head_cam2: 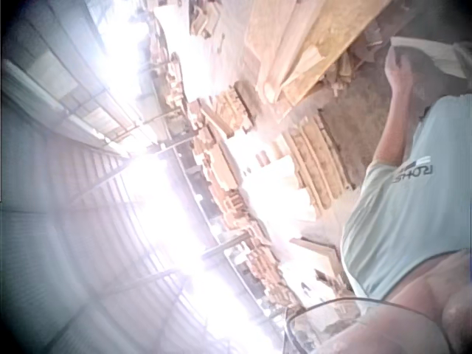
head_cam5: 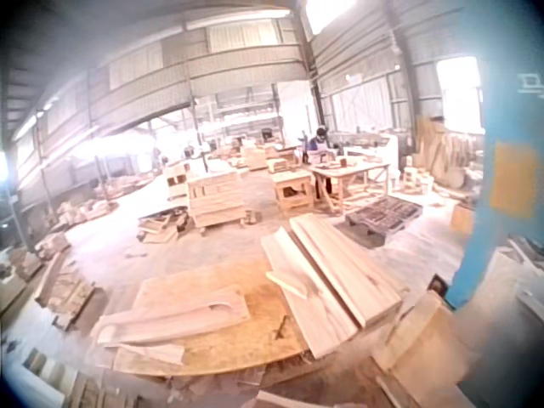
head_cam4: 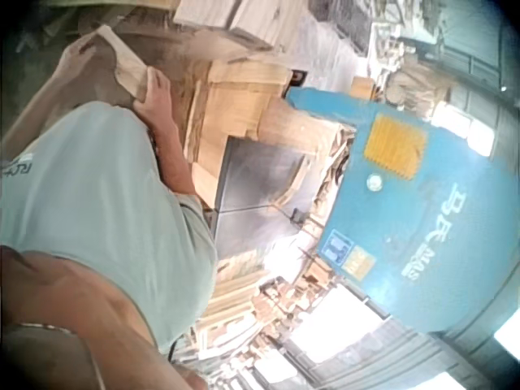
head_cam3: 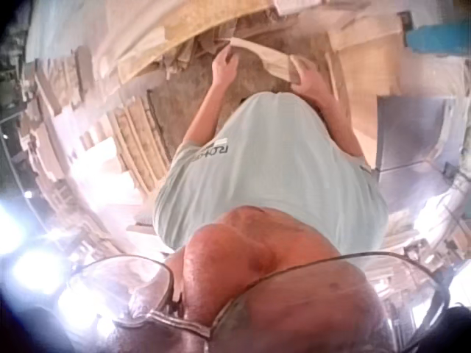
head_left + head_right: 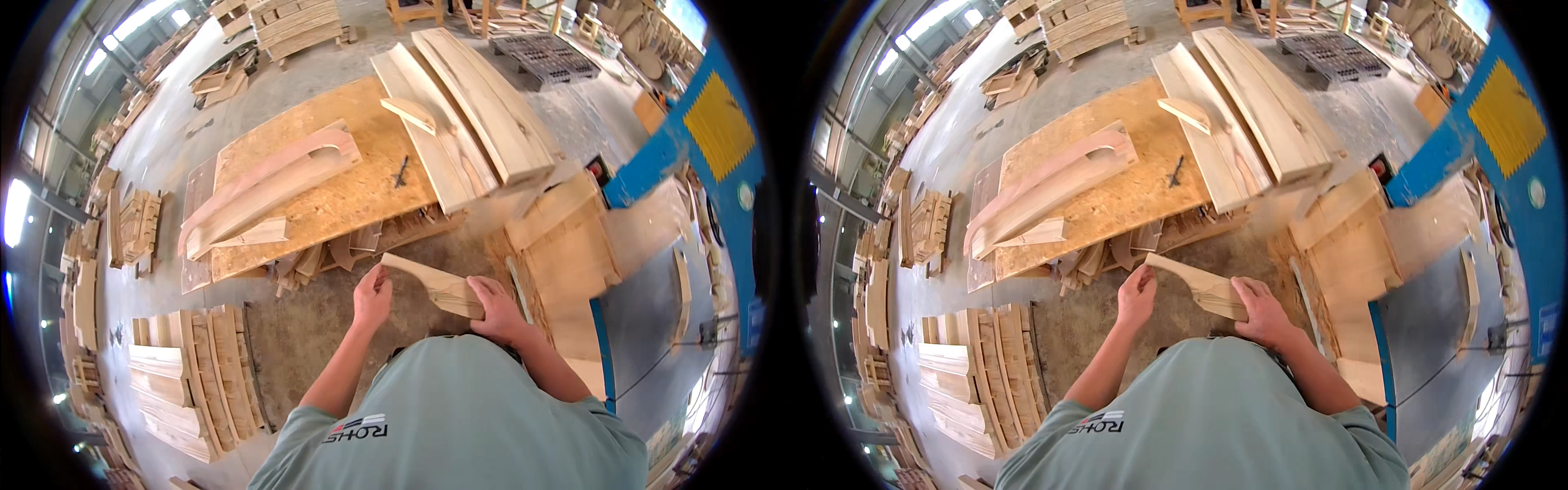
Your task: The person cuts a curved piece of wood using a band saw, then marks the cut piece with a pen and places it next to a larger wooden frame.
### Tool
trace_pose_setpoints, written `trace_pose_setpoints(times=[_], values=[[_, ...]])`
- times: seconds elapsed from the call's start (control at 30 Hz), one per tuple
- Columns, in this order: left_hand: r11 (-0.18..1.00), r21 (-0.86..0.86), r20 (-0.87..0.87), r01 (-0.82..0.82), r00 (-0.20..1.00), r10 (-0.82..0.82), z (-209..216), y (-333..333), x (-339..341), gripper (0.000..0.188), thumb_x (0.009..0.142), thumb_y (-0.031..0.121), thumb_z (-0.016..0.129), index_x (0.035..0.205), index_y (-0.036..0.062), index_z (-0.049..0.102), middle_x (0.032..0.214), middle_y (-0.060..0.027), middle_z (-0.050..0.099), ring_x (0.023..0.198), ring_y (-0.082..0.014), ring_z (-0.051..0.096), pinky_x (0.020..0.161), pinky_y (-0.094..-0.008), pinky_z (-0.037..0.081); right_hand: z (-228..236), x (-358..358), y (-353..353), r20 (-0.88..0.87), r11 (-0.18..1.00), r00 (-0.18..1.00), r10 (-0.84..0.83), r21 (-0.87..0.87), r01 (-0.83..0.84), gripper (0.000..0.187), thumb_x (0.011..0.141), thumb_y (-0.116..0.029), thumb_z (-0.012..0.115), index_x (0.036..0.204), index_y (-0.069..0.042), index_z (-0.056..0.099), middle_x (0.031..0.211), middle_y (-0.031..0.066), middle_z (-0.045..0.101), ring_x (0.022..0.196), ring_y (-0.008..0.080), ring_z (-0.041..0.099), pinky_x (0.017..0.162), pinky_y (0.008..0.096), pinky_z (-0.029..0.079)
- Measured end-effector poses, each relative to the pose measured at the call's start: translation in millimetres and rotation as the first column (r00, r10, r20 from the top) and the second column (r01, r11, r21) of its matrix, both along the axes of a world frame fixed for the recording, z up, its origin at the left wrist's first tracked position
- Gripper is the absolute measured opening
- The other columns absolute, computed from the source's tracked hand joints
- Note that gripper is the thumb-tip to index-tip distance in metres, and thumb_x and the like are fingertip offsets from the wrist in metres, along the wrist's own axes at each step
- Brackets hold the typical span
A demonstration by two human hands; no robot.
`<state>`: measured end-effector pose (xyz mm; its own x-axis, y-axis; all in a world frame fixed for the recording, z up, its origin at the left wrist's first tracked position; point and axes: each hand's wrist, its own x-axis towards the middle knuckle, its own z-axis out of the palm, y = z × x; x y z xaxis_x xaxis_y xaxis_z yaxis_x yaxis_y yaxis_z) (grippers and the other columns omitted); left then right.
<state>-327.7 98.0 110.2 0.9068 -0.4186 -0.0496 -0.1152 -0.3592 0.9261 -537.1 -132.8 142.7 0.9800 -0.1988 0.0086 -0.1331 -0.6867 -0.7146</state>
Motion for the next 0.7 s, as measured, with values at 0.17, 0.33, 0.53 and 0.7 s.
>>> trace_pose_setpoints(times=[0.17,0.33,0.53,0.7], values=[[0.986,0.025,-0.043,-0.166,0.985,0.167,-15,28,60,0.047,0.094,0.008,0.062,0.14,-0.0017,0.058,0.116,-0.0154,0.071,0.103,-0.0207,0.068,0.092,-0.034,0.054,-10,118,-11,0.08,0.972,0.972,0.22,-0.101,-0.211,0.083,0.072,-0.009,0.071,0.149,0.0,0.042,0.144,0.0207,0.049,0.135,0.0413,0.045,0.115,0.0465,0.041],[0.968,0.096,0.021,-0.23,0.973,0.229,-34,36,144,0.047,0.093,0.01,0.063,0.138,-0.0016,0.059,0.115,-0.0161,0.07,0.101,-0.023,0.068,0.085,-0.0338,0.055,-34,238,-29,0.129,0.942,0.935,0.33,-0.11,-0.317,0.083,0.071,-0.009,0.072,0.148,0.0,0.043,0.143,0.0223,0.05,0.134,0.0423,0.046,0.115,0.0467,0.04],[0.915,0.334,0.391,-0.226,0.916,0.084,-28,33,288,0.051,0.09,0.014,0.068,0.137,-0.0023,0.059,0.126,-0.0227,0.065,0.119,-0.0367,0.06,0.1,-0.0429,0.05,-66,376,-39,0.075,0.972,0.97,0.232,-0.036,-0.23,0.086,0.07,-0.01,0.074,0.149,0.001,0.041,0.146,0.0253,0.049,0.137,0.043,0.045,0.116,0.0465,0.039],[0.803,0.574,0.358,-0.161,0.931,-0.069,10,7,410,0.066,0.086,0.018,0.073,0.146,0.0027,0.05,0.149,-0.0199,0.05,0.14,-0.0377,0.045,0.117,-0.0484,0.036,-74,432,-43,0.029,0.998,0.997,0.066,-0.002,-0.066,0.082,0.072,-0.012,0.076,0.147,0.0,0.045,0.145,0.0259,0.049,0.135,0.0432,0.047,0.116,0.0469,0.039]])
